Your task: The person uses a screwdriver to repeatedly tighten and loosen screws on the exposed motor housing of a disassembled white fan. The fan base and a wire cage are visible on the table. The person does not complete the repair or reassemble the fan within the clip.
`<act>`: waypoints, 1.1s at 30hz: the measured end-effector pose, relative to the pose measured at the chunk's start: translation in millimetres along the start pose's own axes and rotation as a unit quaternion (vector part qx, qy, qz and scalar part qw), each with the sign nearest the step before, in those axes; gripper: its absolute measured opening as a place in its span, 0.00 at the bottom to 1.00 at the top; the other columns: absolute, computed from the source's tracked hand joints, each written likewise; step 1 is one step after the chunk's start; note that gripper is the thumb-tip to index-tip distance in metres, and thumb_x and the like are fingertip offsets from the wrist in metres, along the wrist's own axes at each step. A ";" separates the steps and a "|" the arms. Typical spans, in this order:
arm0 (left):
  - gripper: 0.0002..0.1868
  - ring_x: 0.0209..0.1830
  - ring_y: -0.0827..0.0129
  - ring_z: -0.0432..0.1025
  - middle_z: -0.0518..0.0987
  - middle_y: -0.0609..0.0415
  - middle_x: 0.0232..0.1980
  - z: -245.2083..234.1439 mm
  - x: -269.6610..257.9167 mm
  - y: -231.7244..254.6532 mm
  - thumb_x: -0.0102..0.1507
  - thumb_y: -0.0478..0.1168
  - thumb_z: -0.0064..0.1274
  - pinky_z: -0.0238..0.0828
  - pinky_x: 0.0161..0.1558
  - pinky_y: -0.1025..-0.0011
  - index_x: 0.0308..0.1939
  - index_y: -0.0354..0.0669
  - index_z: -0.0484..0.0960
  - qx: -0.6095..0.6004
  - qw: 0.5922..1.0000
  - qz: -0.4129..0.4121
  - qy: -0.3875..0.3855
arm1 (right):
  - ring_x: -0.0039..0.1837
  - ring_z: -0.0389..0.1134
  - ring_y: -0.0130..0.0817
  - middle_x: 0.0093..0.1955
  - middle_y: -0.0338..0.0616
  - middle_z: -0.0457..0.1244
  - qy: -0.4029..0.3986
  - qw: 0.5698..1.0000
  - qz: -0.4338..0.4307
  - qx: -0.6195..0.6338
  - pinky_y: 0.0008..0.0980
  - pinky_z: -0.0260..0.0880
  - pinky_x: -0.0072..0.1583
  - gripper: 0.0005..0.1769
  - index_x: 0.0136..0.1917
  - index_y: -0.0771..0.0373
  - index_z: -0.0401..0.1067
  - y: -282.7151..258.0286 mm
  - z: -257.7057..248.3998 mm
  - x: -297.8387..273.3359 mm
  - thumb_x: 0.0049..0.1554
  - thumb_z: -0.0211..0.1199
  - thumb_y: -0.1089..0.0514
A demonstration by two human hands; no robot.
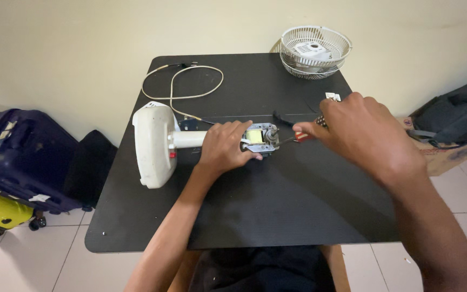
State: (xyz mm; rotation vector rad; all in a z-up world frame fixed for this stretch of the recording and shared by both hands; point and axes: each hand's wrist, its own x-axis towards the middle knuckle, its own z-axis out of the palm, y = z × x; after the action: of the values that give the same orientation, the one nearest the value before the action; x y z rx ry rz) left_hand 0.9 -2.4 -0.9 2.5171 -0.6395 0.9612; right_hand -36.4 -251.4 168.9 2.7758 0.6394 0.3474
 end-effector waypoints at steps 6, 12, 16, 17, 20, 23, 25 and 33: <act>0.45 0.38 0.54 0.77 0.82 0.48 0.39 0.6 0.7 -1.8 0.45 0.66 0.69 0.69 0.41 0.58 0.53 0.35 0.83 0.004 0.999 0.028 0.025 | 0.30 0.71 0.46 0.23 0.51 0.64 0.119 0.991 -0.059 0.006 0.40 0.72 0.33 0.36 0.31 0.65 0.73 -14.9 0.4 -1.0 0.58 0.58 0.30; 0.41 0.38 0.55 0.78 0.83 0.49 0.40 4.4 -0.7 -3.6 0.47 0.63 0.70 0.71 0.42 0.60 0.53 0.36 0.83 0.002 0.999 0.025 0.033 | 0.28 0.71 0.40 0.22 0.47 0.64 0.084 0.993 -0.076 -0.037 0.37 0.71 0.30 0.32 0.34 0.64 0.72 -33.3 -1.1 -6.5 0.62 0.56 0.34; 0.43 0.41 0.56 0.78 0.82 0.50 0.42 3.4 -5.0 -3.4 0.46 0.64 0.70 0.71 0.44 0.60 0.54 0.38 0.82 -0.004 0.998 0.028 0.055 | 0.25 0.71 0.36 0.22 0.44 0.65 0.024 0.998 -0.040 -0.043 0.35 0.72 0.30 0.31 0.37 0.62 0.74 -29.5 -2.0 -3.6 0.64 0.53 0.34; 0.44 0.40 0.56 0.78 0.82 0.50 0.42 3.7 -4.8 -1.7 0.45 0.65 0.70 0.71 0.43 0.60 0.54 0.39 0.82 0.003 0.999 0.022 0.050 | 0.25 0.71 0.36 0.22 0.44 0.65 0.018 0.998 -0.027 -0.046 0.35 0.71 0.30 0.30 0.38 0.60 0.75 -27.2 -2.0 -1.6 0.64 0.53 0.33; 0.45 0.41 0.56 0.78 0.82 0.51 0.43 6.5 -3.7 1.0 0.43 0.67 0.70 0.71 0.44 0.60 0.55 0.41 0.82 0.015 0.999 -0.001 0.033 | 0.26 0.69 0.34 0.23 0.43 0.66 0.034 0.997 -0.016 -0.063 0.32 0.69 0.32 0.29 0.39 0.56 0.77 -20.6 3.6 2.6 0.63 0.54 0.32; 0.45 0.40 0.56 0.78 0.83 0.52 0.43 7.6 -3.6 1.2 0.43 0.67 0.70 0.72 0.45 0.61 0.54 0.41 0.83 0.034 0.999 -0.012 0.038 | 0.26 0.68 0.29 0.24 0.40 0.66 0.109 0.990 -0.033 -0.077 0.28 0.67 0.32 0.28 0.40 0.56 0.79 -14.2 14.9 7.3 0.61 0.59 0.30; 0.45 0.39 0.55 0.78 0.83 0.51 0.43 7.6 -1.6 0.3 0.44 0.68 0.70 0.73 0.44 0.61 0.54 0.41 0.83 0.033 0.999 -0.017 0.030 | 0.25 0.68 0.27 0.25 0.37 0.67 0.120 0.990 -0.027 -0.064 0.26 0.66 0.32 0.27 0.42 0.56 0.79 -12.3 23.2 9.8 0.59 0.62 0.31; 0.47 0.38 0.55 0.80 0.83 0.46 0.41 8.3 5.6 -6.4 0.44 0.70 0.69 0.75 0.40 0.62 0.52 0.34 0.81 0.018 1.000 0.002 -0.004 | 0.26 0.68 0.25 0.27 0.36 0.68 0.147 0.987 -0.067 -0.018 0.25 0.67 0.35 0.21 0.44 0.55 0.79 0.3 37.7 21.6 0.58 0.64 0.35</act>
State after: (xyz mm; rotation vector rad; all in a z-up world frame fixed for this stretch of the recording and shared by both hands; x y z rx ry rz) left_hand 12.4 -2.7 -3.9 2.5533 -0.6362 0.9724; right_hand -6.5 -249.7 137.4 2.6511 0.8728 0.7410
